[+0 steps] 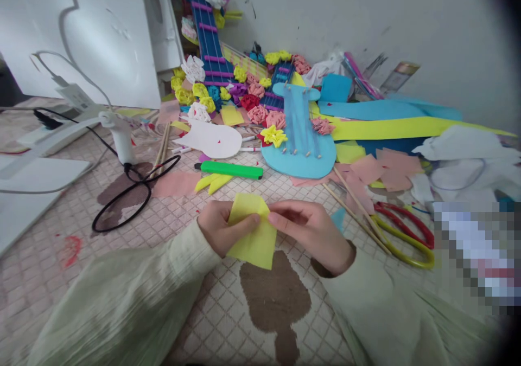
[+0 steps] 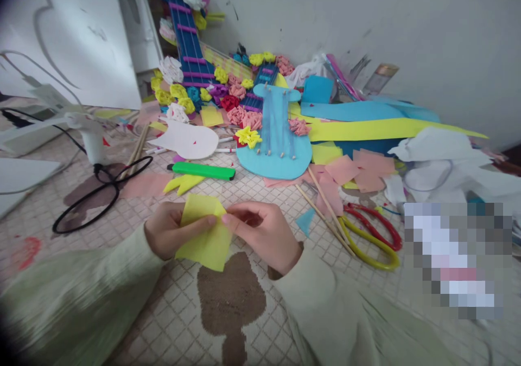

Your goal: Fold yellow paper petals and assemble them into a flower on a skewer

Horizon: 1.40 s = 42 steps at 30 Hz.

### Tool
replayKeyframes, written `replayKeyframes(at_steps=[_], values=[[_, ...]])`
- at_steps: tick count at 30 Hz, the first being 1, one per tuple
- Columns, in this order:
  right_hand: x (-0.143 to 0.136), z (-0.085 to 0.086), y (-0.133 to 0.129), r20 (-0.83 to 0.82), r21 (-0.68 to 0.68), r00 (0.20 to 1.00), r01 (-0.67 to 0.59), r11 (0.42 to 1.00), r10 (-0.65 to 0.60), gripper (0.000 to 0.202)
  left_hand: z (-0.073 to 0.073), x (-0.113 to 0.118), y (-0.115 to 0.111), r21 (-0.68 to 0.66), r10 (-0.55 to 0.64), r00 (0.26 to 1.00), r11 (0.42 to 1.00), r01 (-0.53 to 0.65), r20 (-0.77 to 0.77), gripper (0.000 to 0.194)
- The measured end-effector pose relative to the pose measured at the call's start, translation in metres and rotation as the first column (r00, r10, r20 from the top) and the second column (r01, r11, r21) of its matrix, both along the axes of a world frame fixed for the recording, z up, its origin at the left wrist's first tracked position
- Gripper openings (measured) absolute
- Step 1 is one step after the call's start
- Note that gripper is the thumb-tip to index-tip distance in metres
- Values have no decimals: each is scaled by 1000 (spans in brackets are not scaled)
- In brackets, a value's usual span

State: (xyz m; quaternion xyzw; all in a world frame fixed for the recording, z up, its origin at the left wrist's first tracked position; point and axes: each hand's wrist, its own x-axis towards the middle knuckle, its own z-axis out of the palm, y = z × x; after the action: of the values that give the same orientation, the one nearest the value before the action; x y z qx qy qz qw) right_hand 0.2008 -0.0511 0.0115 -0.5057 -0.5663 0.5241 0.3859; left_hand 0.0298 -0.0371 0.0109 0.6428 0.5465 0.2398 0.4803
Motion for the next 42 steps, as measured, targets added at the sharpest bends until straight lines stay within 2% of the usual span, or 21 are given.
replayKeyframes(at_steps=[4,8,12,14,18,20,23,27,29,32,36,42], values=[[-1,0,0,-50,-4,998,25,1000,-25,15,-2,4,-8,-10,-49,998,999,50,41,31],[0,0,0,-50,-66,998,21,998,-24,13,-2,4,-6,23,-79,991,997,77,105,31],[1,1,1,-40,-156,996,76,985,-83,16,-1,2,2,148,34,968,986,-73,247,21],[1,2,1,-43,-198,994,89,976,-99,17,-2,2,3,213,54,956,970,-119,289,14],[0,5,1,-94,-239,991,74,968,-99,16,-3,2,-1,361,-86,948,932,-32,307,3],[0,6,1,-127,-242,988,58,968,-91,16,-3,3,-3,397,-159,926,918,10,343,5],[0,7,1,-141,-237,986,56,970,-91,16,-2,4,-4,307,-158,886,951,19,436,5],[0,5,1,-126,-193,989,52,980,-77,15,0,6,-2,133,-3,874,989,-71,486,9],[1,4,1,-113,-163,992,36,986,-55,14,0,7,-1,58,59,844,993,-106,534,10],[2,3,0,-87,-129,995,31,991,-42,15,-1,7,-1,-49,105,806,994,-94,582,22],[3,3,0,-53,-112,998,35,993,-41,17,-3,7,-1,-126,113,837,991,-53,536,27],[3,3,1,-35,-113,999,15,994,-19,15,-3,7,0,-111,43,862,994,15,505,29]])
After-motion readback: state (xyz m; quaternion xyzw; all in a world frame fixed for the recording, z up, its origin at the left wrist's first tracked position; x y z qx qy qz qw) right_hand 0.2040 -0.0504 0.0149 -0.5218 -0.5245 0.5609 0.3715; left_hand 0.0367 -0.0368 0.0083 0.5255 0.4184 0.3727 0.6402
